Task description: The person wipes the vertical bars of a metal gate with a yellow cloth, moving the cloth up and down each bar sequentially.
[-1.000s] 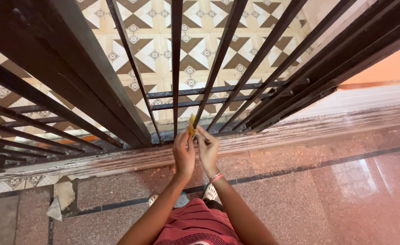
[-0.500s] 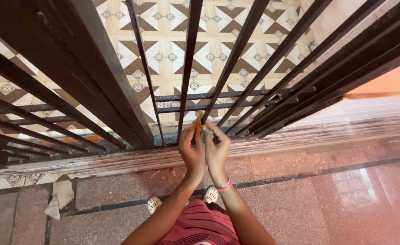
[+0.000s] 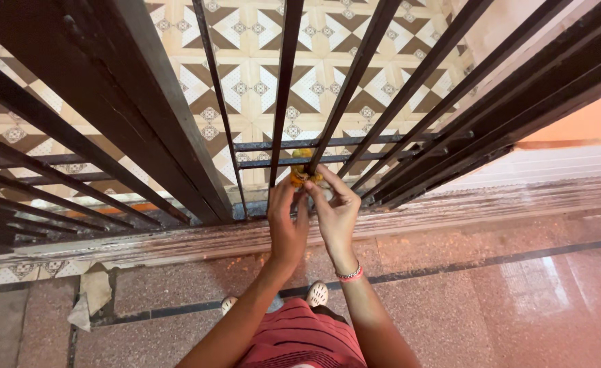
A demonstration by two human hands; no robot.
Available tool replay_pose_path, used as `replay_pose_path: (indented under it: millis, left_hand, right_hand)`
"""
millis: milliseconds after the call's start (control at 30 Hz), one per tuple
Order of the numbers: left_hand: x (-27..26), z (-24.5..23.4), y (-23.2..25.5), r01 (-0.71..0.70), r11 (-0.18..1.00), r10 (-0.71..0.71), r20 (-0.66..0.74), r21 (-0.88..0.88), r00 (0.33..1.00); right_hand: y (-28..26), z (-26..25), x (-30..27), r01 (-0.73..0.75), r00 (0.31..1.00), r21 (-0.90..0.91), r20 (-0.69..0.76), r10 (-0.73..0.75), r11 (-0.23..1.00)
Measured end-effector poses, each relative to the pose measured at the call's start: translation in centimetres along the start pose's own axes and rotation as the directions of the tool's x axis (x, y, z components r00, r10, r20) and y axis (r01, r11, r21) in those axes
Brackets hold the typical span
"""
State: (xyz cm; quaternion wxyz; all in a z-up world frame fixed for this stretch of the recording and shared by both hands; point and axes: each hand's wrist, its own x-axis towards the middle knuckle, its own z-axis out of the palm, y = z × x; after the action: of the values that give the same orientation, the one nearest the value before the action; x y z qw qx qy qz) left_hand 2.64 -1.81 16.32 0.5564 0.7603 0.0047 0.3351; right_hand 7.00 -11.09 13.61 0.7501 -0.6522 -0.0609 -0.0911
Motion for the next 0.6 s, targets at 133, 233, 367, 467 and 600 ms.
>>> replay_pose_path:
  millis: [133,233,367,467,600]
  left_hand:
    - [0.3,-0.9,0.9,-0.05,0.997,0.046,0.056,0.063,0.997]
    - [0.8,-1.7,1.7,0.009,0.982,-0.043,0.181,0.189,0.982]
    - [0.9,-2.5,2.5,-0.115,0.951,0.034,0.273,0.287,0.961]
    - [1.1,-2.5,2.9,-0.144,0.968,0.094,0.234,0.207,0.968]
    - [1.6,-2.6,3.0,-0.066,0.971,-0.009,0.311,0.229,0.95]
  right_hand:
    - [-1.0,0.4,0.0,0.057,0.998,-0.06,0.021,-0.056,0.997]
    - [-2.4,0.4,-0.3,0.161,0.984,-0.152,0.095,-0.148,0.975]
    - [-2.4,1.0,0.3,0.063,0.996,-0.107,0.066,-0.057,0.992]
    - [-2.4,0.9,0.3,0.071,0.995,-0.106,0.082,-0.062,0.992]
    - [-2.6,-0.4,1.0,0.036,0.99,-0.078,0.14,-0.025,0.996]
